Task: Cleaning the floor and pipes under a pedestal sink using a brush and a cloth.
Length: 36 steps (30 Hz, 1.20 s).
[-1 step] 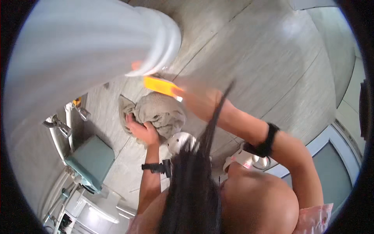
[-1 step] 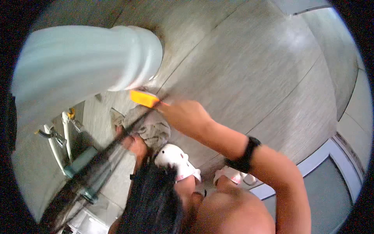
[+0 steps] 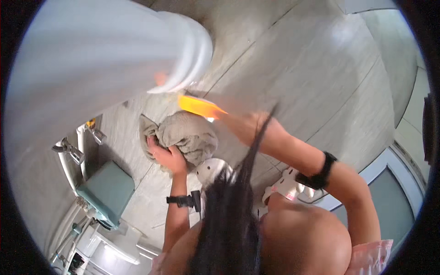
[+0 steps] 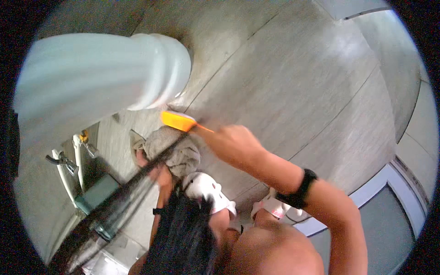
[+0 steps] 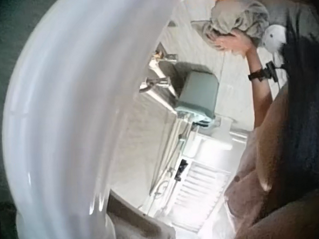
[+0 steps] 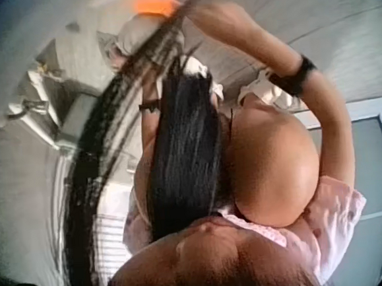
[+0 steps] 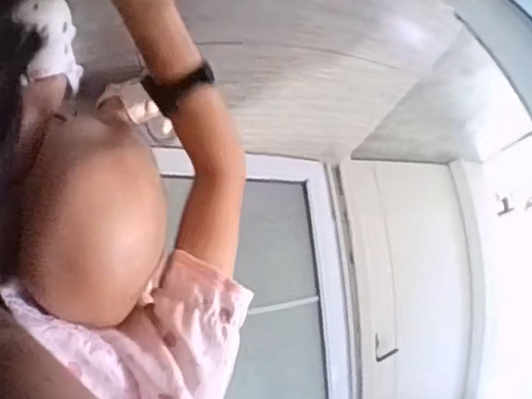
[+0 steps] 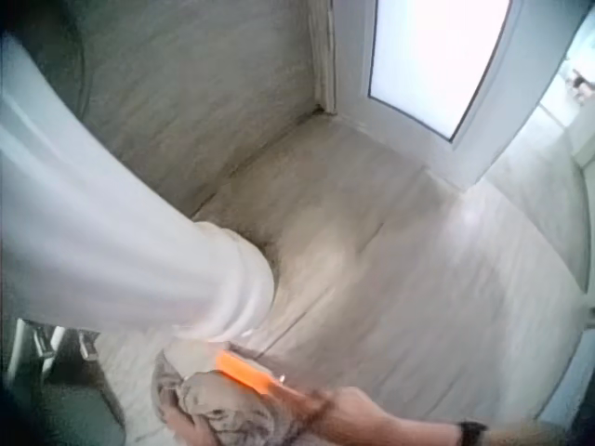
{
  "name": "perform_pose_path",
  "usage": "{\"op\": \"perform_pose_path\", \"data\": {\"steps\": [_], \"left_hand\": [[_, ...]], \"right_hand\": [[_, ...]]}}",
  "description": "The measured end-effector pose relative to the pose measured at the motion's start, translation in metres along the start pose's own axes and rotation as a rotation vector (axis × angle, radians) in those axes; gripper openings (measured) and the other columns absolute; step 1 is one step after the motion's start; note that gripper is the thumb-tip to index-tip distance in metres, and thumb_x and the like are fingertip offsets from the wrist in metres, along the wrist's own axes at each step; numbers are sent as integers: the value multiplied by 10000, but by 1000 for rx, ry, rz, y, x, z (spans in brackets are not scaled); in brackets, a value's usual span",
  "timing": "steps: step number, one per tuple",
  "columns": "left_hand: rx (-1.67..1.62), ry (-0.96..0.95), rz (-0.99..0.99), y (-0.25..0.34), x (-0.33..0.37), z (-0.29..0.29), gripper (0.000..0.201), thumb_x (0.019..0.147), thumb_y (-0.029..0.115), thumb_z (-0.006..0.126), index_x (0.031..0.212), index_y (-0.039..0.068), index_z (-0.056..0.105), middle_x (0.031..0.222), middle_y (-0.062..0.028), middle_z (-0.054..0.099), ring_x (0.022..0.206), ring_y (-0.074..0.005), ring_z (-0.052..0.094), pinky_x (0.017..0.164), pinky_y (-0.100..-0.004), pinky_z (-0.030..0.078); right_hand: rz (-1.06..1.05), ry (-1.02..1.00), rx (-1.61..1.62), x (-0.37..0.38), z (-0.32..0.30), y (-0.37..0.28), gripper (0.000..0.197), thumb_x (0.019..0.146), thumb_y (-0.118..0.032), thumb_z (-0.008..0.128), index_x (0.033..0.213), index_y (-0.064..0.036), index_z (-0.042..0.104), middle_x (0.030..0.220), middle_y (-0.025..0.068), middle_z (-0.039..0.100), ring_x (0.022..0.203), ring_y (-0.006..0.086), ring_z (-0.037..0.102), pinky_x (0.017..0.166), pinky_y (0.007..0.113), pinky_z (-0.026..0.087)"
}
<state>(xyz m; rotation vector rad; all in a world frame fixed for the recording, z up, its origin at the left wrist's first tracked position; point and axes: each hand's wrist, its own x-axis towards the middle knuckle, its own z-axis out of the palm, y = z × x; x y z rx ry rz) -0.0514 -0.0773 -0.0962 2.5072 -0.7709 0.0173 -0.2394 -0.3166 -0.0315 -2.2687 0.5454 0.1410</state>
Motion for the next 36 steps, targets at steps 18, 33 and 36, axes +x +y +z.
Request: {"op": "perform_pose_path", "data": {"steps": [18,33,36], "left_hand": [[24,-370,391,75,95,20,708,673,54,474,1350,-92,330,1382,-301,362,1285,-455,329,1092,-480,245],[-100,-713,855,216,52,68,831,656,168,614,1420,31,317,1460,-186,336,1357,-348,302,1113,-463,227],[62,-784,720,210,60,63,852,651,193,646,1425,54,318,1477,-160,313,1369,-342,266,1103,-447,248]], "right_hand": [[441,588,355,-75,-72,57,470,914,-64,565,1372,-135,482,951,102,681,599,86,529,605,247,468],[318,604,285,-68,-67,50,473,896,-40,571,1355,-127,497,1187,143,637,707,107,621,654,244,492],[373,685,255,-80,-66,68,468,902,-48,568,1356,-128,496,1235,122,617,725,107,627,661,249,501]]}}
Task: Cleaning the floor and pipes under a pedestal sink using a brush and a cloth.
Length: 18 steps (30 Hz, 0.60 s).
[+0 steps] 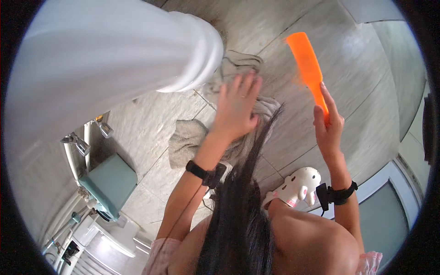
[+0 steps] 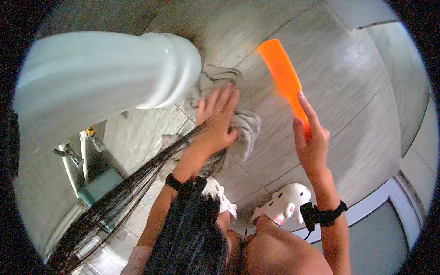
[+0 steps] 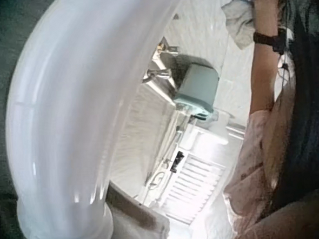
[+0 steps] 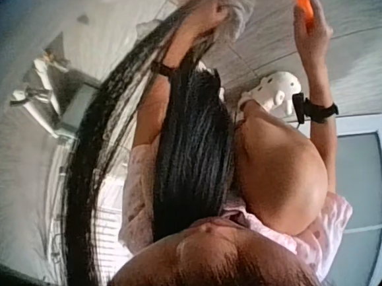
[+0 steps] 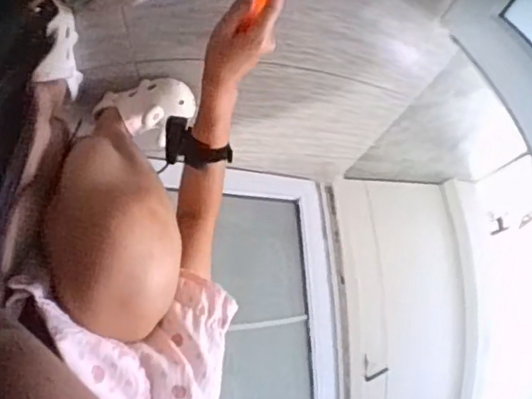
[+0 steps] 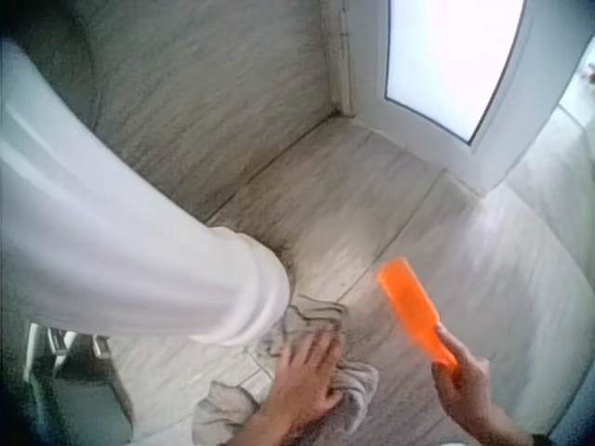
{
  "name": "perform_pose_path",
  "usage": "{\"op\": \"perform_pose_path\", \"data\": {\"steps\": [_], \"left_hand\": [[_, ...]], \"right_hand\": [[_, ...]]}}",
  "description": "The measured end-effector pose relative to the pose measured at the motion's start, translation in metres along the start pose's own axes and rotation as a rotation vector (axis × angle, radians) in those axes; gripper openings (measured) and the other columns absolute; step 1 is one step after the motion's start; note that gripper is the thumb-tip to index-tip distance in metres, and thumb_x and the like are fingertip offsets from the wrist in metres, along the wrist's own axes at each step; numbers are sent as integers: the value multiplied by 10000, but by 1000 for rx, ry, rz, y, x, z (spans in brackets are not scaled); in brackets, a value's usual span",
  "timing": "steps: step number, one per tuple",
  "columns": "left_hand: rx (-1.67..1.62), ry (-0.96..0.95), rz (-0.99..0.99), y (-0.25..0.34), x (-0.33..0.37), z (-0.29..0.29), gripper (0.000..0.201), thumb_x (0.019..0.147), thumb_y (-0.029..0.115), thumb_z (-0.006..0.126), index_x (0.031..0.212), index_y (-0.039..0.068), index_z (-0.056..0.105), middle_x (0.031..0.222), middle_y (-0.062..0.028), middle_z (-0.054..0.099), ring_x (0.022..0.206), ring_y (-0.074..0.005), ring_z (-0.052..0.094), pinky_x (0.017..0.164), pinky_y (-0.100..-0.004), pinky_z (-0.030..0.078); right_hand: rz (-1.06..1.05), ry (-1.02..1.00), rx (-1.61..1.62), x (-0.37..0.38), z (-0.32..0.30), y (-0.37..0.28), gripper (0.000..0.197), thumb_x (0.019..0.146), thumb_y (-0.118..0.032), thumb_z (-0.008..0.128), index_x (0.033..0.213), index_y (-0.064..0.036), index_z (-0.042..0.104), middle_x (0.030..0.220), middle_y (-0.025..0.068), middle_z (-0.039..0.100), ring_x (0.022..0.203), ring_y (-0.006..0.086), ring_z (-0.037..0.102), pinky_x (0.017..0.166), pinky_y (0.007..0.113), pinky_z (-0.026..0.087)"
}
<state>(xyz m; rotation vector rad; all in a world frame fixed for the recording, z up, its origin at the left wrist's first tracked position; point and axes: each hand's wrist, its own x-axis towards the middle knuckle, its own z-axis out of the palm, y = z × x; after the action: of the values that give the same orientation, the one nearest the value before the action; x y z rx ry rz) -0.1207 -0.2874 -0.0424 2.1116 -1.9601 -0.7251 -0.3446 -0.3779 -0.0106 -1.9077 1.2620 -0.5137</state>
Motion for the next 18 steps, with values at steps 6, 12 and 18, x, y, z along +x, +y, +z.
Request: {"op": "perform_pose_path", "data": {"steps": [6,12,18], "left_hand": [[29,-21,-176,-35,-41,-11,899,648,216,714,1436,58,311,1434,-161,365,1296,-348,349,1068,-477,275],[116,173,-363,-117,-119,-14,788,702,125,595,1421,6,297,1433,-231,346,1335,-399,309,1120,-498,211],[173,322,-412,-174,-105,-32,720,746,127,530,1409,-22,292,1428,-246,341,1345,-413,281,1113,-525,196]], "right_hand": [[219,15,65,0,-13,-2,463,924,-77,557,1375,-133,471,1232,81,626,728,106,622,680,262,512],[90,-48,97,0,0,-8,482,899,-62,591,1364,-122,481,1114,111,669,645,115,607,633,270,509],[-49,-200,120,4,36,-21,602,817,-49,643,1379,-141,450,866,182,665,634,224,641,635,318,513]]}}
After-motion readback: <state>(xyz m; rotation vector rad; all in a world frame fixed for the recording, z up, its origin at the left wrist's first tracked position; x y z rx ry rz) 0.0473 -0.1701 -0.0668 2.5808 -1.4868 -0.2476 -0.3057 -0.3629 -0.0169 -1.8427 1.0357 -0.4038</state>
